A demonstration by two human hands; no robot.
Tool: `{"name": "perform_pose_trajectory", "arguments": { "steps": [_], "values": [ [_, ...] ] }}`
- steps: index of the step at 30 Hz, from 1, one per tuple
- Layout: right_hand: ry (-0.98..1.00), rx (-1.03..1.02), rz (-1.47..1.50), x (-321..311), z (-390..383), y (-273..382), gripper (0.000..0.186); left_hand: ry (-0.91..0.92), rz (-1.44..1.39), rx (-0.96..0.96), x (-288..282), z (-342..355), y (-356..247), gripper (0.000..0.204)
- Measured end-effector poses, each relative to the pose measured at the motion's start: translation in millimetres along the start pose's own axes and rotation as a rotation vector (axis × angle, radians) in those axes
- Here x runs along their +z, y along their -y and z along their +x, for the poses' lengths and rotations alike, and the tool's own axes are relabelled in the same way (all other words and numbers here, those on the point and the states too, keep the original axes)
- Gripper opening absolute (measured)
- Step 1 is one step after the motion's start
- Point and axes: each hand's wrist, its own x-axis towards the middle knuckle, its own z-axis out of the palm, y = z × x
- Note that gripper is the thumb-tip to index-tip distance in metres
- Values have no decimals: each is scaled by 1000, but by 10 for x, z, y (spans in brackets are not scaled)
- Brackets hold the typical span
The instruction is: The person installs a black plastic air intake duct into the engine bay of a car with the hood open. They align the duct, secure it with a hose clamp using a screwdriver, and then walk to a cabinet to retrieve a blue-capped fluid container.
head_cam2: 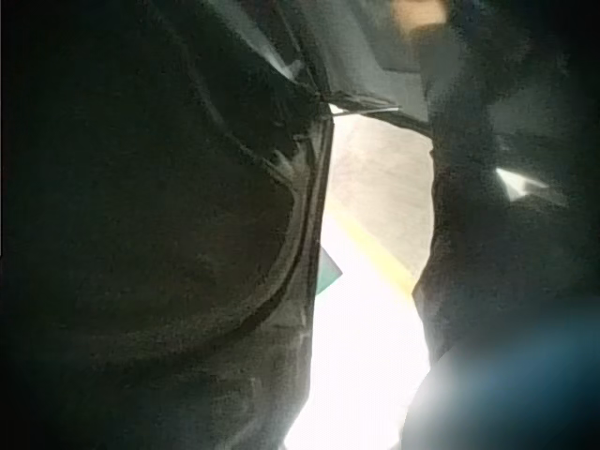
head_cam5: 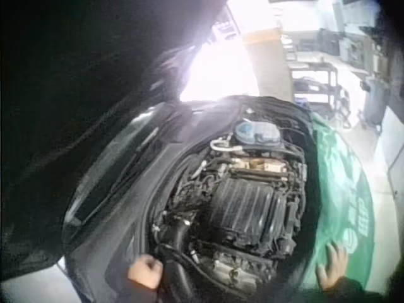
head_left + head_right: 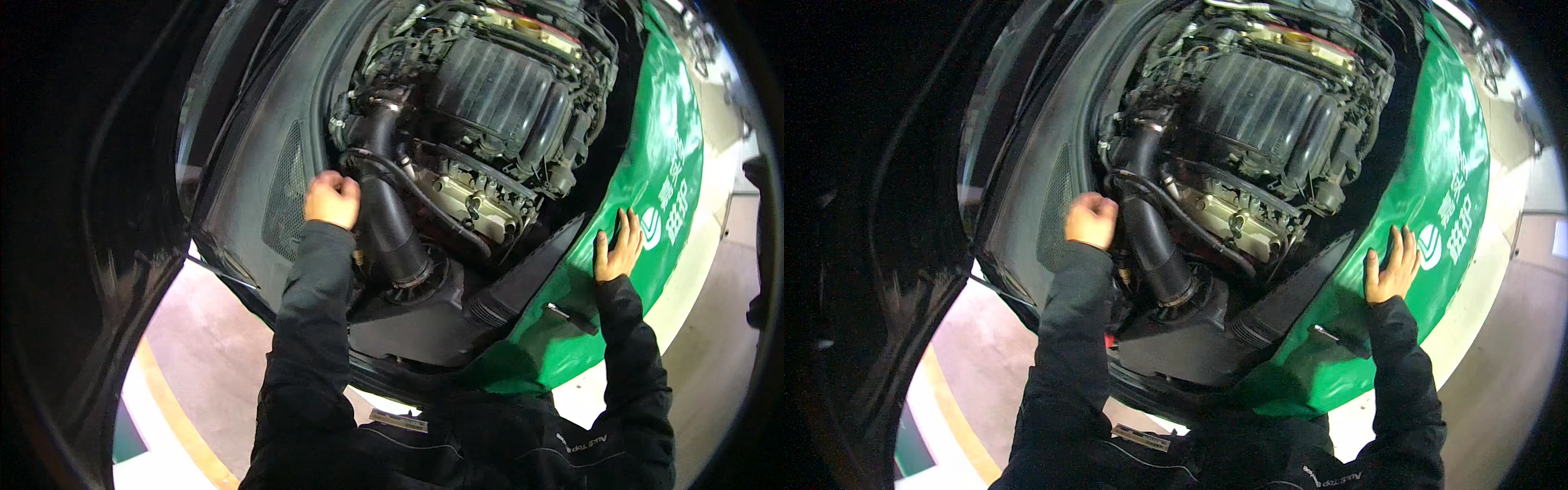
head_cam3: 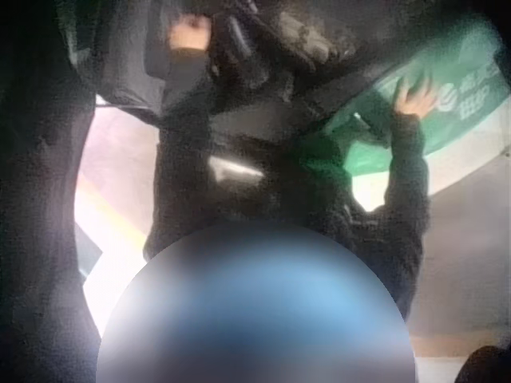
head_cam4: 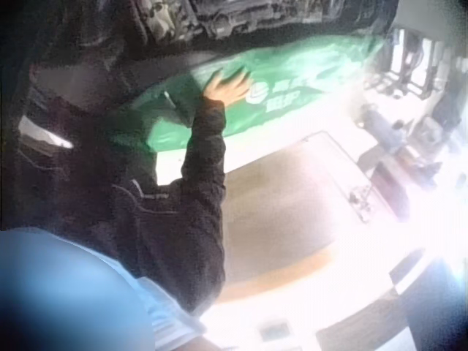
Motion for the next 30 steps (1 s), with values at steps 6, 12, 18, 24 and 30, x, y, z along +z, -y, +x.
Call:
{"name": "perform_pose_trajectory", "arguments": {
  "steps": [6, 12, 18, 24, 30],
  "values": [
    [15, 27, 23, -40, 1, 4, 63, -139, -435, 115, 113, 1552, -126, 57],
    [43, 20, 31, -55, 43, 17, 65, 38, -542, -265, 387, 2450, -214, 81],
    [32, 18, 45, -34, 24, -5, 64, 282, -1217, -288, 109, 2186, 39, 35],
    [33, -5, 36, -37, 28, 3, 63, 461, -1130, -50, 120, 2028, 42, 19],
    [39, 15, 9, -35, 32, 10, 63, 194, -973, 193, 474, 2050, 115, 24]
  ]
}}
